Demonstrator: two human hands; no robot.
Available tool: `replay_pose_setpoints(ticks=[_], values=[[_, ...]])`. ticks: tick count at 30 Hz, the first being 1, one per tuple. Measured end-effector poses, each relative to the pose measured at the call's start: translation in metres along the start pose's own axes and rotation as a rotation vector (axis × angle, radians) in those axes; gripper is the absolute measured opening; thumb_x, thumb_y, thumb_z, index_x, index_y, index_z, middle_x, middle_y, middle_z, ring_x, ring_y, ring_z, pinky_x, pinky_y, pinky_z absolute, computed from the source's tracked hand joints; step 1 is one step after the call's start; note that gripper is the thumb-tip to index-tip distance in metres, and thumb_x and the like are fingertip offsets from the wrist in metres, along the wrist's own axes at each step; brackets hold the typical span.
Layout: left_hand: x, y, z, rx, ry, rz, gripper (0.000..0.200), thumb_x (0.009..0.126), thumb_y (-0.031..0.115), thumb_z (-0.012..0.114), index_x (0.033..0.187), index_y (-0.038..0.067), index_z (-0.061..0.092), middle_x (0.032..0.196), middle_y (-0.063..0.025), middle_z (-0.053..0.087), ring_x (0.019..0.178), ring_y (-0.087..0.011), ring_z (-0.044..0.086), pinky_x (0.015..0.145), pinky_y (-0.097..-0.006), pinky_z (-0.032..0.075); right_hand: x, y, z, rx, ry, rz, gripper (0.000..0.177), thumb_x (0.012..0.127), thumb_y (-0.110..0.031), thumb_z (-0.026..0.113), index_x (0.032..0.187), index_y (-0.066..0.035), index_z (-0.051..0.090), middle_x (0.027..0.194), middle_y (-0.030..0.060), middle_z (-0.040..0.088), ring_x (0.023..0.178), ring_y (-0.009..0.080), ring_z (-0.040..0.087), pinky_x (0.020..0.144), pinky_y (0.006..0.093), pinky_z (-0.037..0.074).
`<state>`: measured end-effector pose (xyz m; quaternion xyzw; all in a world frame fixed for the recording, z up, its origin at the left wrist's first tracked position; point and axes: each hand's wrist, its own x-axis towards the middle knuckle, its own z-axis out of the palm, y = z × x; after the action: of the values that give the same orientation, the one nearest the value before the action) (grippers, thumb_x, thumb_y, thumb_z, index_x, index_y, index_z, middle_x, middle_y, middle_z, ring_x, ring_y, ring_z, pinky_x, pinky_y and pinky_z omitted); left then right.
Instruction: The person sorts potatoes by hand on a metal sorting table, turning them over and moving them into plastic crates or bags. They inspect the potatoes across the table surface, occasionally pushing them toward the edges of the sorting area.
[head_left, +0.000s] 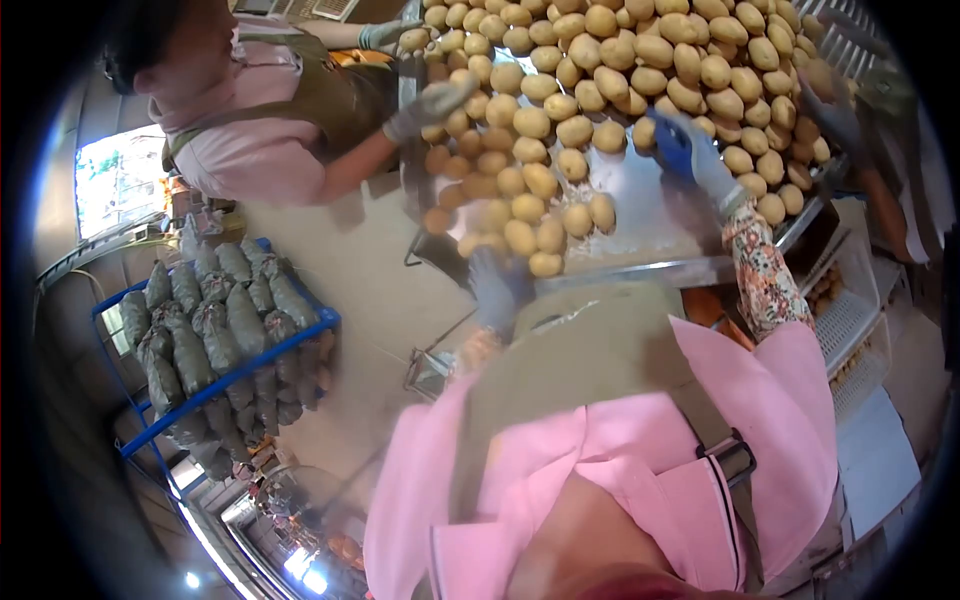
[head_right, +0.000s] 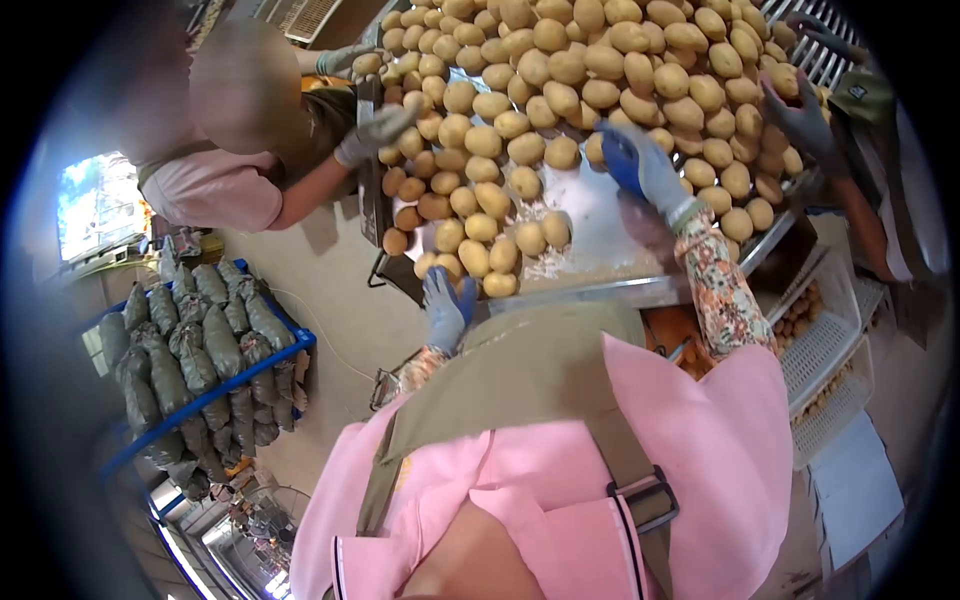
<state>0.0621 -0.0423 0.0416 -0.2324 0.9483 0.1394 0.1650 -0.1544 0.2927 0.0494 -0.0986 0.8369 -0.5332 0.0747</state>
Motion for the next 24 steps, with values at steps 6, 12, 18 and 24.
replay_pose_setpoints(ticks=[6, 12, 18, 24], values=[[-0.015, 0.035, 0.042, 0.034, 0.011, 0.109, 0.072, 0.087, 0.047, 0.055, 0.143, 0.008, 0.032, 0.148, -0.0279, 0.025, 0.133, -0.0469, 0.029, 0.107, -0.0538, 0.025, 0.164, -0.032, 0.013, -0.621, 0.403, -0.340, 0.037, 0.088, -0.031, 0.054, 0.123, -0.020, 0.059, 0.130, 0.0117, 0.053, 0.123, 0.0315, 0.046, 0.101, 0.0477, 0.036], [-0.019, 0.050, 0.046, 0.047, -0.118, -0.006, 0.089, 0.085, 0.055, 0.053, 0.150, 0.008, 0.014, 0.152, -0.0279, 0.013, 0.133, -0.0485, 0.027, 0.106, -0.0580, 0.023, 0.126, -0.001, 0.084, -0.815, 0.172, -0.315, 0.054, 0.088, -0.050, 0.050, 0.138, -0.030, 0.045, 0.145, 0.0190, 0.036, 0.135, 0.0350, 0.030, 0.109, 0.0575, 0.019], [-0.015, 0.078, 0.036, 0.032, -0.191, -0.093, 0.105, 0.081, 0.057, 0.058, 0.148, -0.002, 0.002, 0.152, -0.0304, 0.004, 0.137, -0.0474, 0.020, 0.109, -0.0571, 0.019, 0.028, -0.028, 0.083, -0.873, -0.152, -0.326, 0.050, 0.089, -0.044, 0.052, 0.135, -0.026, 0.048, 0.142, 0.0111, 0.041, 0.133, 0.0312, 0.033, 0.108, 0.0573, 0.021], [-0.012, 0.082, 0.042, 0.160, -0.184, -0.160, 0.109, 0.078, 0.062, 0.056, 0.148, -0.004, 0.005, 0.152, -0.0304, 0.010, 0.127, -0.0497, 0.037, 0.105, -0.0529, 0.031, -0.072, -0.006, 0.078, -0.494, -0.222, -0.318, 0.044, 0.090, -0.037, 0.052, 0.134, -0.029, 0.049, 0.142, 0.0101, 0.042, 0.131, 0.0324, 0.036, 0.107, 0.0524, 0.024]])
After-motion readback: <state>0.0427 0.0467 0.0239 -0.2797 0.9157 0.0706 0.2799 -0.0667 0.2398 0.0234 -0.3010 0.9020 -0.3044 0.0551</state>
